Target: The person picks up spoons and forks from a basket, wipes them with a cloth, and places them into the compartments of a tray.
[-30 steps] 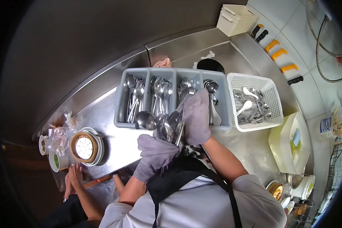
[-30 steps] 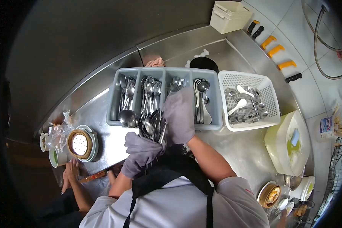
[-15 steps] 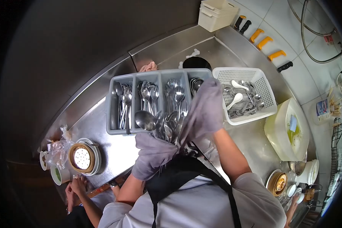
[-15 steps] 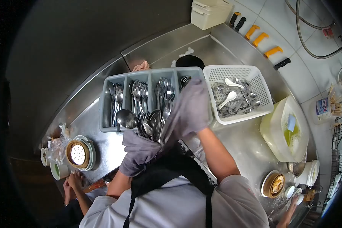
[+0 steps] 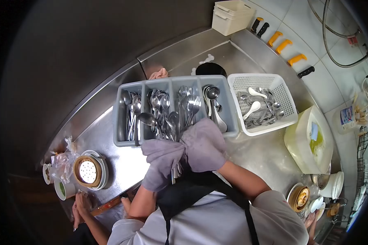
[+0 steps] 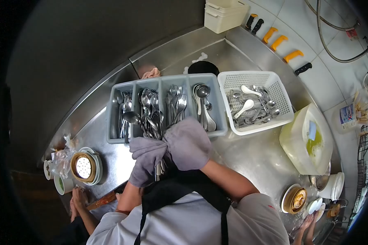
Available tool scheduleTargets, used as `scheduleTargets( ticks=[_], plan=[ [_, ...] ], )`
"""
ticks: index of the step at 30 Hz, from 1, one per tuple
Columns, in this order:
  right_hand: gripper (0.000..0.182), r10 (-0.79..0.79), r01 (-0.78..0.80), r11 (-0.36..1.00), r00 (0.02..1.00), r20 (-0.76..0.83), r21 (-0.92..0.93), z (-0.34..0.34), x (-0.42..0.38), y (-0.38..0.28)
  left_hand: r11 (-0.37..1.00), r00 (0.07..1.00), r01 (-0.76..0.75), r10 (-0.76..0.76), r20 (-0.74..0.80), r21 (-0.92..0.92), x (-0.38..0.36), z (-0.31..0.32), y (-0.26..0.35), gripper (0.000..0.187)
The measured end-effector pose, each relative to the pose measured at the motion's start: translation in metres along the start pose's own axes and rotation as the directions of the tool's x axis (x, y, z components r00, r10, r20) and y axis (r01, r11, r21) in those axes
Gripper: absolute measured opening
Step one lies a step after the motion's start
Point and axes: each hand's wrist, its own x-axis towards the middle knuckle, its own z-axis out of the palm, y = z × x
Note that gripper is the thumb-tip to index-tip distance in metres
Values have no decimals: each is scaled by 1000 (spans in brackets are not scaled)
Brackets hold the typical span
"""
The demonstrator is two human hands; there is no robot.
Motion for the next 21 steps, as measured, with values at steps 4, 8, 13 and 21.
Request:
scheduleTargets(
  ticks=[4, 8, 13, 21],
  plan=[
    [26, -27, 152, 969, 845, 533, -193, -74, 45, 5, 987, 997, -76, 78, -8, 142, 11, -17, 20, 28],
    [22, 263, -278, 891, 961, 90, 358, -55, 27, 7, 999, 999, -36, 36, 6, 40, 2, -11, 4, 28],
    [18, 507, -274, 567, 860, -67, 777, -25, 19, 21, 995, 993, -87, 83, 79, 40, 0, -8, 2, 25],
    [19, 879, 78, -276, 424, 219, 958, 19, -12, 38, 992, 990, -130, 129, 59, -2, -8, 19, -2, 24]
  ],
)
